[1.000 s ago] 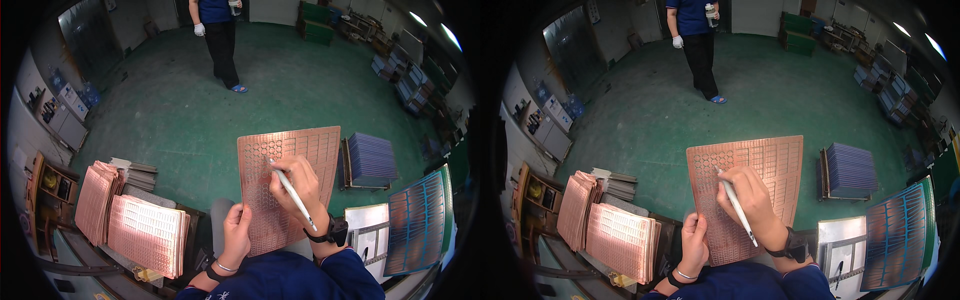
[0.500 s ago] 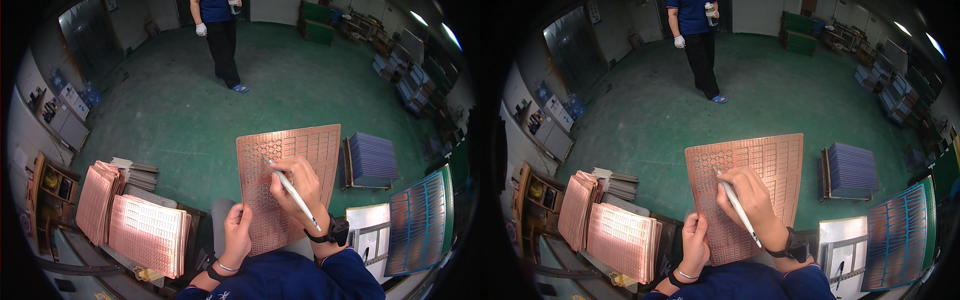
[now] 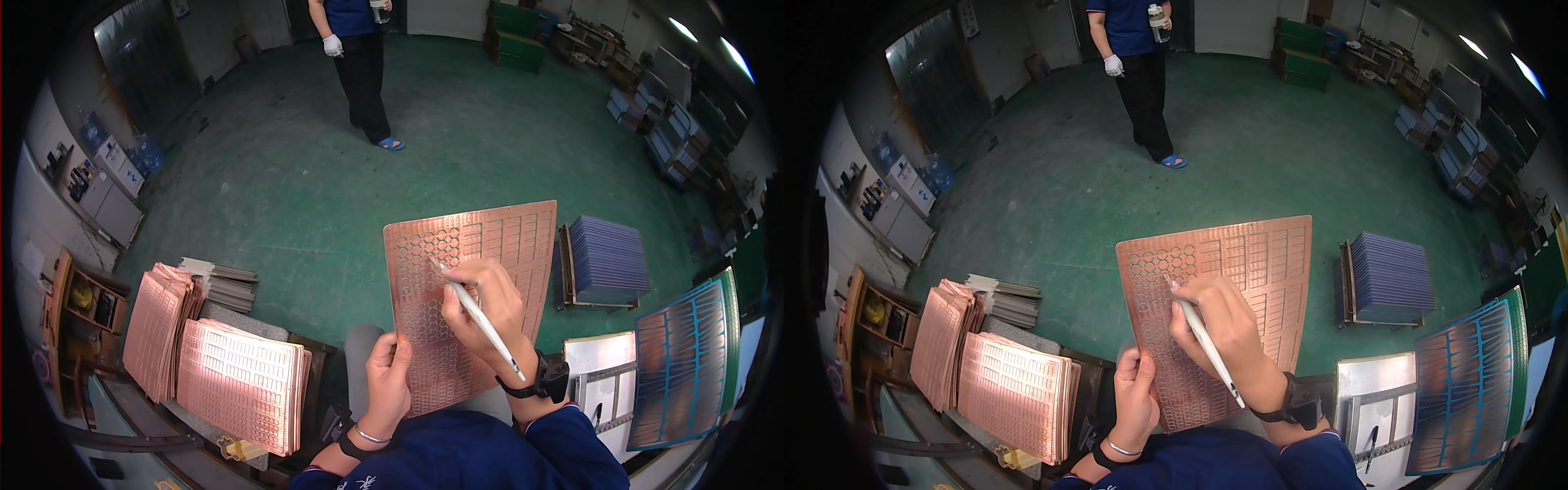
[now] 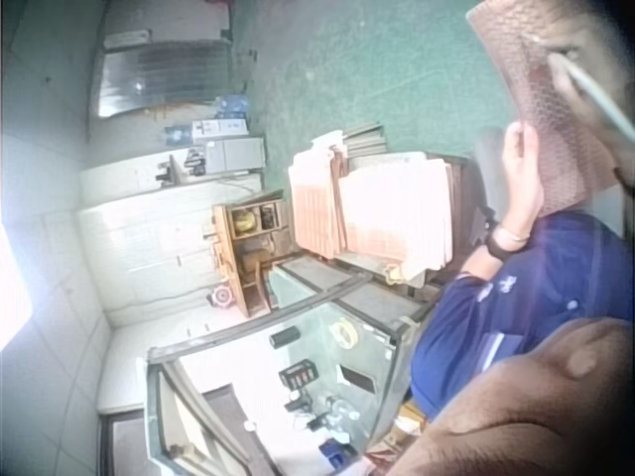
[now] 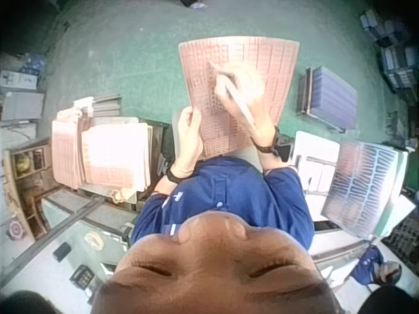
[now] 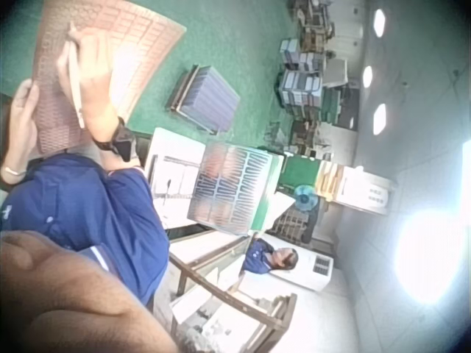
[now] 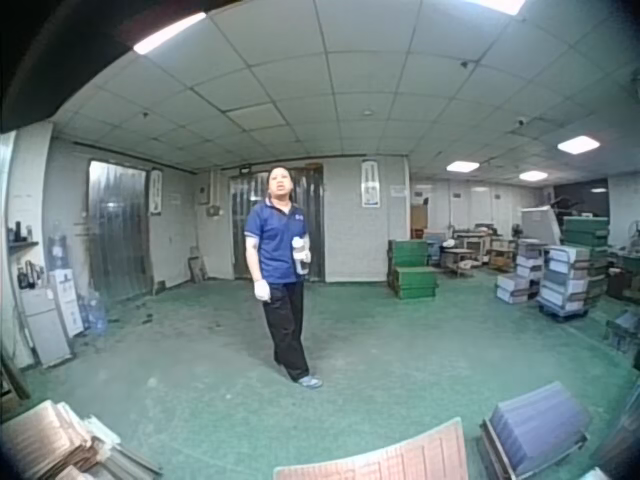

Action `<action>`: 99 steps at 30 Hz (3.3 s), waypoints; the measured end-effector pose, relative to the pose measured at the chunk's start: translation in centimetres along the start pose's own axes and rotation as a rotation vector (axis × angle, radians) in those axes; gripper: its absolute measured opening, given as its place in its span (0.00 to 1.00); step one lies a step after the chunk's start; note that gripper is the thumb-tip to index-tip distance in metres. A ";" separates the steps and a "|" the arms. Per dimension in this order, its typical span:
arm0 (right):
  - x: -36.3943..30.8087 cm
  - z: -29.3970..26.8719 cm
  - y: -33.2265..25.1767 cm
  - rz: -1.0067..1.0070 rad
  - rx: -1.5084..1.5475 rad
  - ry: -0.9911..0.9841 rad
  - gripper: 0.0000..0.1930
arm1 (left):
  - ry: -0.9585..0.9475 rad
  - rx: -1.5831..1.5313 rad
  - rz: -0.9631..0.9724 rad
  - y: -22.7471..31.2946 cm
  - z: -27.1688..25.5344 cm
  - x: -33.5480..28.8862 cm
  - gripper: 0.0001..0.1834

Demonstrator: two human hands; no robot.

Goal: The person is inspecting and marking stacked copper fabrication plates in a factory setting.

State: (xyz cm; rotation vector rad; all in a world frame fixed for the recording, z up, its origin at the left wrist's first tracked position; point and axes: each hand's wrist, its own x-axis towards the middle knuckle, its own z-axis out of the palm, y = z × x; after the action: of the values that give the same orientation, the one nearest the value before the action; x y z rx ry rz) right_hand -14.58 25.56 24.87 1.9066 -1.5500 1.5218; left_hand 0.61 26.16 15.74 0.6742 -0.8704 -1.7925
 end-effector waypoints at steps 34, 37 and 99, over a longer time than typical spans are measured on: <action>-0.6 1.1 1.4 0.027 0.078 0.087 0.10 | -0.016 -0.074 -0.055 -0.2 -0.1 0.3 0.07; -0.7 1.2 1.3 0.059 0.078 0.090 0.10 | 0.015 -0.095 -0.050 -0.1 0.1 0.2 0.07; -9.4 -7.6 8.4 0.578 0.027 0.307 0.08 | 0.144 -0.137 0.067 1.5 -2.8 3.8 0.04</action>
State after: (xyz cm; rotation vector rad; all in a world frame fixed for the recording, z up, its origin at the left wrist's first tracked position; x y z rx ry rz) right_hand -24.62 32.96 17.13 1.1981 -2.0307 1.9463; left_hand 2.24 21.54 15.09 0.6682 -0.6605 -1.7040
